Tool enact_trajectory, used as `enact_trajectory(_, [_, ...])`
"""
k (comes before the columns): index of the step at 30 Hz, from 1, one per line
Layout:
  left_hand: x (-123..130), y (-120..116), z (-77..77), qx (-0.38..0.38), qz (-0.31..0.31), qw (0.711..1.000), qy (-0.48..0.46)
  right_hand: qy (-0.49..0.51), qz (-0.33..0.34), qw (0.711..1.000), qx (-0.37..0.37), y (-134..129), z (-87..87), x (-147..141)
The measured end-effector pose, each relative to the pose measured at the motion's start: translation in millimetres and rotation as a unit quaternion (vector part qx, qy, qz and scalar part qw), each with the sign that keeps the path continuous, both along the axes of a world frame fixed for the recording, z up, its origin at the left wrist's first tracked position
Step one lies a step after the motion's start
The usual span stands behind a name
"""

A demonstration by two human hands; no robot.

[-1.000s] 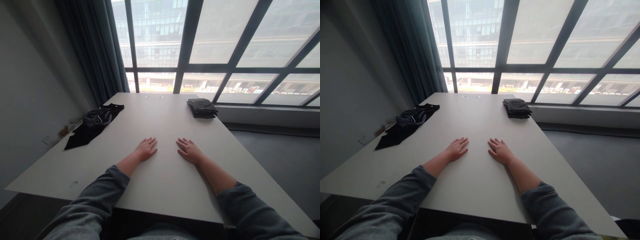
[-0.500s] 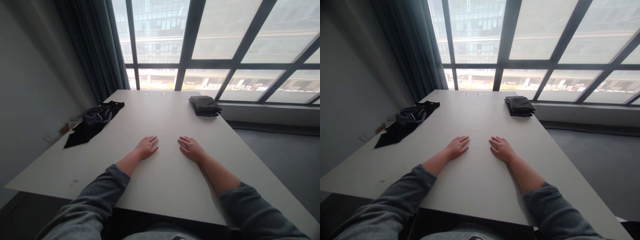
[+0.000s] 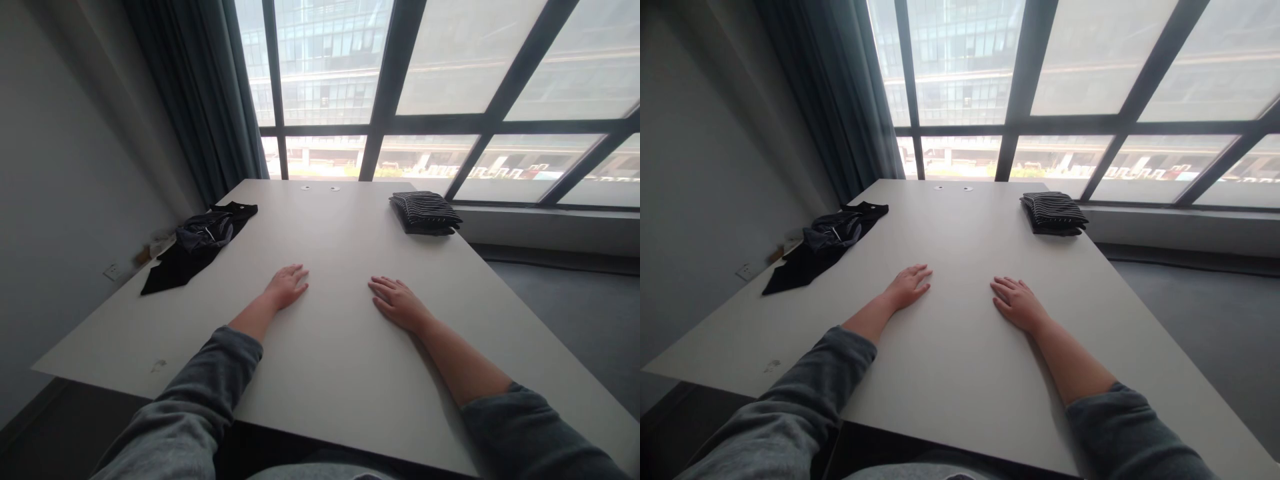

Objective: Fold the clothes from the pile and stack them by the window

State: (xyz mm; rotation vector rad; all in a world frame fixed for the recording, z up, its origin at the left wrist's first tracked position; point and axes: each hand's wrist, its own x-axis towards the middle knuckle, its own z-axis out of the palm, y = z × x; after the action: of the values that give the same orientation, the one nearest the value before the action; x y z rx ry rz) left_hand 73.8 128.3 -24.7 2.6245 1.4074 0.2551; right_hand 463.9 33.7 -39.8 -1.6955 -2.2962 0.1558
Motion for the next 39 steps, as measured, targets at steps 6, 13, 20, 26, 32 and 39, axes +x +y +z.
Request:
enact_trajectory(6, [-61.7,45.3,-4.6,0.069,0.194,0.979,-0.008,0.038,-0.036,0.998,0.034,6.3,-4.9,13.3])
enact_trajectory(13, [-164.1,97.7,8.4,0.191,0.373,0.903,-0.092,0.102,-0.013,0.992,0.077,7.0,-7.6,23.3])
enact_trajectory(20, [-198.5,122.0,12.5,0.187,0.485,0.848,-0.11,0.121,0.003,0.989,0.09,3.2,-3.4,21.5])
enact_trajectory(26, [-192.0,124.5,16.8,0.14,0.534,0.831,-0.064,0.125,0.022,0.989,0.08,0.0,1.5,15.7])
enact_trajectory(32, [-192.9,121.0,24.6,0.133,0.538,0.825,-0.112,0.134,0.033,0.988,0.062,0.4,4.4,13.0])
enact_trajectory(39, [-179.8,112.5,62.5,0.171,0.541,0.789,-0.234,0.143,0.038,0.987,0.065,2.8,2.7,11.6])
